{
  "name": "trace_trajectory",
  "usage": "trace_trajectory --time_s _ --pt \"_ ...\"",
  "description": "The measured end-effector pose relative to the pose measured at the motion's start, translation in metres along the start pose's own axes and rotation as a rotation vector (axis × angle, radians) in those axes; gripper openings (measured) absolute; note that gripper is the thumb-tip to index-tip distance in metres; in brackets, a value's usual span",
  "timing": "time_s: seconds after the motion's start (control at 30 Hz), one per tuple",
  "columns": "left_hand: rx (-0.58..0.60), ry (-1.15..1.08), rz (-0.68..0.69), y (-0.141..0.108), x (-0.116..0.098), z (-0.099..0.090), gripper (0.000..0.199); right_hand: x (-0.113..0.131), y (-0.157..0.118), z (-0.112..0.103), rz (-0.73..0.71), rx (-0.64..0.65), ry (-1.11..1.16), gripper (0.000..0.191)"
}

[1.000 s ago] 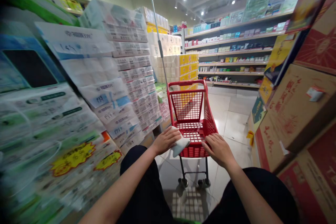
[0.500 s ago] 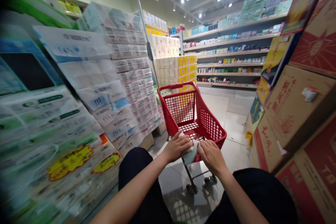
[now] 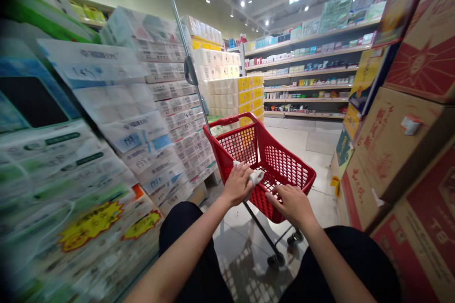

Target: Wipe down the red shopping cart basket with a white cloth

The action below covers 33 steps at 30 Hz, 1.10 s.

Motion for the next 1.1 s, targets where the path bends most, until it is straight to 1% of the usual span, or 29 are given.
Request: trace_trajectory --time_s 0.1,0.17,0.23,0.3,0.37,0.43,0.53,0.6,0.67,0.7,0.73,0.8,0.93,1.0,1.07,1.1 --pt "-0.013 -0.033 0.005 -0.004 -0.029 0.003 0.050 0.014 0.001 0.012 0.023 -0.049 -0.089 0.033" --pt "-0.026 -0.030 0.012 -0.008 -0.041 0.004 0.052 0.016 -0.003 0.019 0.020 -0.058 -0.129 0.033" --pt "-0.034 -0.006 0.046 -0.012 -0.045 0.004 0.047 0.016 -0.008 0.022 -0.012 -0.057 -0.152 0.031" --pt "-0.029 0.021 0.115 -0.016 -0.039 0.004 0.039 0.013 -0.014 0.020 -0.030 -0.064 -0.179 0.030" --pt "-0.016 0.043 0.173 -0.017 -0.023 0.003 0.038 0.009 -0.019 0.016 -0.033 -0.088 -0.214 0.030" --pt "-0.011 0.066 0.174 -0.016 0.003 0.000 0.038 0.006 -0.022 0.012 -0.035 -0.123 -0.250 0.031" --pt "-0.022 0.109 0.091 -0.009 0.049 -0.011 0.037 0.006 -0.025 0.008 -0.050 -0.164 -0.282 0.031" --pt "-0.036 0.121 0.012 -0.004 0.075 -0.021 0.036 0.007 -0.026 0.006 -0.044 -0.181 -0.296 0.031" --pt "-0.048 0.113 -0.051 0.000 0.088 -0.028 0.035 0.009 -0.026 0.004 -0.024 -0.192 -0.309 0.033" --pt "-0.053 0.102 -0.072 0.001 0.089 -0.030 0.035 0.010 -0.025 0.004 -0.011 -0.192 -0.315 0.034" --pt "-0.058 0.087 -0.085 0.001 0.085 -0.031 0.035 0.012 -0.025 0.005 0.004 -0.190 -0.321 0.035" --pt "-0.063 0.047 -0.086 -0.002 0.064 -0.026 0.035 0.014 -0.022 0.009 0.033 -0.184 -0.338 0.036" --pt "-0.063 -0.049 -0.010 -0.017 -0.006 -0.007 0.034 0.025 -0.015 0.021 0.072 -0.165 -0.324 0.033" --pt "-0.065 -0.087 0.032 -0.025 -0.033 -0.002 0.037 0.033 -0.012 0.026 0.070 -0.139 -0.286 0.029" --pt "-0.044 -0.097 0.082 -0.030 -0.044 0.000 0.039 0.042 -0.011 0.025 0.023 -0.110 -0.221 0.029" --pt "-0.022 -0.093 0.118 -0.030 -0.043 -0.001 0.039 0.045 -0.011 0.022 -0.017 -0.096 -0.182 0.030"
Point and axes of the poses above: each hand's wrist, its own y-axis towards the middle knuckle, its own z-axis out of the palm, x = y × z, the point moved 7 cm from there along y, towards the middle knuckle, and after that the axes turned 4 degrees about x, right-handed, at the moved point
